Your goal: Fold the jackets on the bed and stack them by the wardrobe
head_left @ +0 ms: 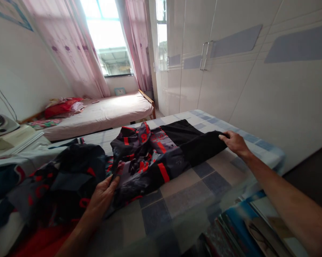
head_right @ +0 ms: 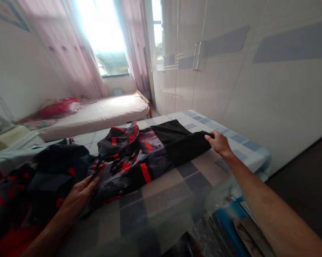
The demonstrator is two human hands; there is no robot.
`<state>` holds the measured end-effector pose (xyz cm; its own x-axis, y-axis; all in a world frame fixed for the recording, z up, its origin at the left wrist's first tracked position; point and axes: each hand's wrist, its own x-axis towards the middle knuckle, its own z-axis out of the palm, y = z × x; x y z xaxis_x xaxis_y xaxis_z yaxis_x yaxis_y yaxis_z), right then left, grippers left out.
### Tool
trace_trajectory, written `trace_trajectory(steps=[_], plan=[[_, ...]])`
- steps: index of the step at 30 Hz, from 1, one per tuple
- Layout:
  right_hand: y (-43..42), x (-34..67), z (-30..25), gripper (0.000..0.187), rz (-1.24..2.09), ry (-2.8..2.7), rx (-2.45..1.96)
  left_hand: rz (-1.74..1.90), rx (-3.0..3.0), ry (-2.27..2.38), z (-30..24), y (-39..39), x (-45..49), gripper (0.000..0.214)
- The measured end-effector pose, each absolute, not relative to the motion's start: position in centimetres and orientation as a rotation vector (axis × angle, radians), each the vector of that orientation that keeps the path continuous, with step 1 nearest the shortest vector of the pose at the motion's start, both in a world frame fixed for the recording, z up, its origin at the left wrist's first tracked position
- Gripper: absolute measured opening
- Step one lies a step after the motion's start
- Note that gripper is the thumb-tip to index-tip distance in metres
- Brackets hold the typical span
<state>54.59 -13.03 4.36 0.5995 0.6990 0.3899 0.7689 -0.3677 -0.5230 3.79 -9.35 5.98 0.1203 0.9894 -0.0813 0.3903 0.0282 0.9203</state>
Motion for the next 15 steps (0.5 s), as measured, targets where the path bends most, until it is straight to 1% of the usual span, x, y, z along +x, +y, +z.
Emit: trace_trajectory(steps=[3, 5, 7, 8, 10, 12, 13, 15], plan=[[-13.7, 54.9, 2.9, 0.015, -0.136, -1.227, -2.313, 0.809, 1.703, 1.509, 4.2, -8.4, 3.3, 0.061], [-14.1, 54.9, 2.4, 0.018, -0.227, -1.217, -2.29, 0.822, 1.828, 1.528, 3.4, -7.9, 3.1, 0.062], [-14.3, 54.7, 2.1, 0.023, -0.33, -1.198, -2.284, 0.787, 1.968, 1.566, 3.0, -7.7, 2.9, 0.058], [-14.4, 54.6, 2.0, 0.024, -0.348, -1.215, -2.319, 0.709, 2.035, 1.623, 3.0, -7.7, 2.9, 0.055], [-14.5, 54.0, 2.1, 0.024, -0.327, -1.283, -2.422, 0.438, 2.162, 1.804, 3.2, -8.3, 3.1, 0.05], [-14.4, 53.1, 2.5, 0.025, -0.366, -1.337, -2.459, 0.237, 2.332, 1.993, 4.0, -9.1, 3.4, 0.048], [-14.3, 52.5, 3.0, 0.026, -0.425, -1.357, -2.421, 0.244, 2.463, 2.041, 4.5, -9.6, 3.7, 0.048], [-14.0, 51.0, 4.1, 0.028, -0.525, -1.441, -2.248, 0.476, 2.792, 1.925, 5.4, -10.2, 4.2, 0.045]])
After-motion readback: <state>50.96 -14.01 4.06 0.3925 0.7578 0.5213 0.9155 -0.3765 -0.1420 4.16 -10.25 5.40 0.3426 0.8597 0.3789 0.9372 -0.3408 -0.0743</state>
